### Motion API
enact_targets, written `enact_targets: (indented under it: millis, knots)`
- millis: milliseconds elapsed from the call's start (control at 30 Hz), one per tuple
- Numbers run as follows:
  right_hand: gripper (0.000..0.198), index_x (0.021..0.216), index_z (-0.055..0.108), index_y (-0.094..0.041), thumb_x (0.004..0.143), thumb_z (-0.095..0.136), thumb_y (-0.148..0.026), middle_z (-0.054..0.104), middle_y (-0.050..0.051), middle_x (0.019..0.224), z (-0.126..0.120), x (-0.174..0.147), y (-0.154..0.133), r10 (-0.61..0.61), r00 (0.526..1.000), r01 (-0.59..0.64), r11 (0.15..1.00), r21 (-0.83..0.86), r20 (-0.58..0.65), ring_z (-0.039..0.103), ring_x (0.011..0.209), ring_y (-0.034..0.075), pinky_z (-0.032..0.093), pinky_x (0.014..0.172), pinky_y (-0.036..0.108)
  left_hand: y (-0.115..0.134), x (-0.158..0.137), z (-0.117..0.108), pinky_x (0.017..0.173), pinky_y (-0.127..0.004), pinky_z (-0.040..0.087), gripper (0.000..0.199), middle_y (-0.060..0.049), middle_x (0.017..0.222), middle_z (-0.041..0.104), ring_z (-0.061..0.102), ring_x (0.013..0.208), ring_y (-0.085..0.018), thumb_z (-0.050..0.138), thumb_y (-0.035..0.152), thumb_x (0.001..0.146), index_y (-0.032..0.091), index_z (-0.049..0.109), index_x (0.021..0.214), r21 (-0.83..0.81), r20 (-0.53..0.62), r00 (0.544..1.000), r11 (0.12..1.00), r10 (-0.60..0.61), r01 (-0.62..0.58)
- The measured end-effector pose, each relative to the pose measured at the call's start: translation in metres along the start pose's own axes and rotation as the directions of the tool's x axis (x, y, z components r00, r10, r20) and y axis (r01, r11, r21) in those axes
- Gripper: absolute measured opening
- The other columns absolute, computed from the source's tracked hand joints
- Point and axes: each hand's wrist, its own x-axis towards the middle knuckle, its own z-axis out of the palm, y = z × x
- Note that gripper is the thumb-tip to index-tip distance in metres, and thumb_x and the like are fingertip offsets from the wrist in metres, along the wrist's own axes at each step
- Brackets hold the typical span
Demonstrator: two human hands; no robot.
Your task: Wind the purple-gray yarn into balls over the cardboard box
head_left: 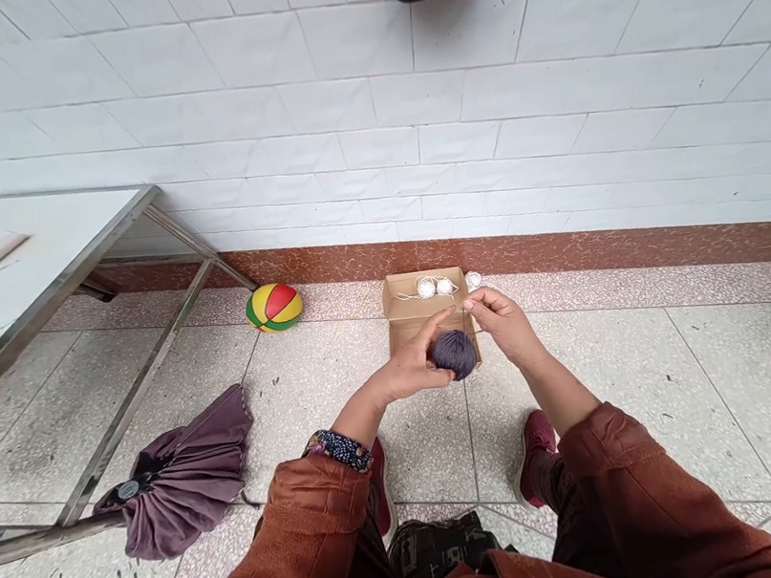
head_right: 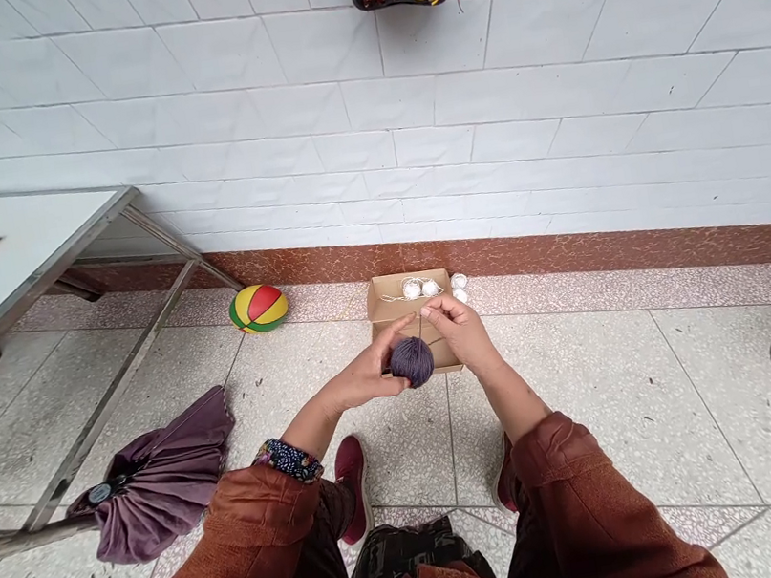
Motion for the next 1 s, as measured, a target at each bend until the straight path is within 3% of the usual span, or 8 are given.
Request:
enact_targets:
  millis: [67,200,433,567,700,800,900,1000]
  knots:
    - [0.034,0.079,0.062,-0.022,0.086,0.067,-0.054,0.045,-0.004,0.065,0.002,0.001,0.004,0.021,0.999,-0.020,1.000,0.010,-0.029,0.038,0.060,0.013,0.032,0.056,0.026,0.003,0.001,0.001,0.096,-0.046,0.045,0.093,-0.008,0.128,0.060,0.059,0.108,-0.027,0.072,0.022,0.076,0.034,0.029,0.157,-0.098,0.028,0.998,0.994,0.052,-0.049]
    - [0.034,0.075,0.060,-0.021,0.085,0.067,-0.054,0.042,-0.005,0.063,0.007,0.001,0.010,0.056,0.998,-0.056,0.998,-0.019,-0.019,0.036,0.058,0.012,0.029,0.056,0.026,0.001,0.002,0.000,0.109,-0.049,0.035,0.083,-0.008,0.148,0.050,0.046,0.132,-0.033,0.073,0.023,0.074,0.033,0.044,0.150,-0.252,-0.037,0.990,0.957,0.139,-0.144]
    - [0.032,0.071,0.055,-0.022,0.090,0.055,-0.048,0.051,-0.002,0.064,0.018,0.000,0.024,0.016,0.997,-0.003,0.983,-0.182,0.073,0.046,0.061,0.015,0.037,0.060,0.027,-0.003,0.002,0.003,0.094,-0.037,0.044,0.065,-0.009,0.127,0.064,0.059,0.110,-0.024,0.076,0.020,0.070,0.023,0.061,0.134,-0.536,-0.122,0.990,0.836,0.064,-0.120]
    - [0.020,0.080,0.060,-0.022,0.092,0.052,-0.034,0.060,0.001,0.071,0.023,-0.003,0.029,-0.036,0.992,0.080,0.917,-0.390,0.120,0.053,0.067,0.018,0.040,0.065,0.029,-0.004,0.005,-0.002,0.092,-0.033,0.047,0.060,-0.007,0.118,0.065,0.062,0.103,-0.019,0.080,0.019,0.069,0.023,0.062,0.126,-0.586,-0.288,0.956,0.801,-0.059,-0.126]
    - [0.020,0.081,0.064,-0.021,0.095,0.054,-0.033,0.062,0.001,0.074,0.026,-0.010,0.018,-0.081,0.955,0.190,0.906,-0.378,0.285,0.055,0.069,0.017,0.041,0.068,0.028,-0.012,0.011,-0.013,0.094,-0.035,0.047,0.054,-0.006,0.112,0.066,0.062,0.103,-0.020,0.082,0.027,0.068,0.019,0.061,0.117,-0.408,-0.516,0.844,0.908,-0.146,-0.092]
    - [0.023,0.084,0.065,-0.021,0.095,0.058,-0.040,0.059,-0.001,0.071,0.025,-0.016,0.003,-0.074,0.917,0.174,0.958,-0.228,0.391,0.052,0.064,0.014,0.040,0.063,0.027,-0.018,0.014,-0.020,0.097,-0.038,0.046,0.057,-0.007,0.110,0.067,0.062,0.104,-0.023,0.081,0.030,0.067,0.018,0.060,0.118,-0.191,-0.610,0.787,0.981,-0.097,-0.027]
    - [0.029,0.087,0.067,-0.022,0.095,0.058,-0.048,0.055,-0.002,0.067,0.018,-0.017,-0.008,-0.071,0.935,0.103,0.992,-0.075,0.347,0.047,0.060,0.013,0.038,0.059,0.027,-0.022,0.013,-0.021,0.098,-0.042,0.046,0.064,-0.009,0.117,0.066,0.062,0.108,-0.026,0.078,0.028,0.065,0.019,0.059,0.125,0.014,-0.569,0.822,0.999,-0.025,0.040]
    - [0.033,0.089,0.068,-0.022,0.095,0.058,-0.053,0.056,-0.001,0.070,0.009,-0.012,-0.010,-0.101,0.971,0.110,0.993,-0.031,0.218,0.047,0.062,0.014,0.039,0.060,0.028,-0.021,0.009,-0.015,0.100,-0.046,0.045,0.066,-0.011,0.125,0.063,0.059,0.115,-0.030,0.076,0.024,0.065,0.019,0.061,0.128,0.197,-0.413,0.911,0.978,0.015,0.074]
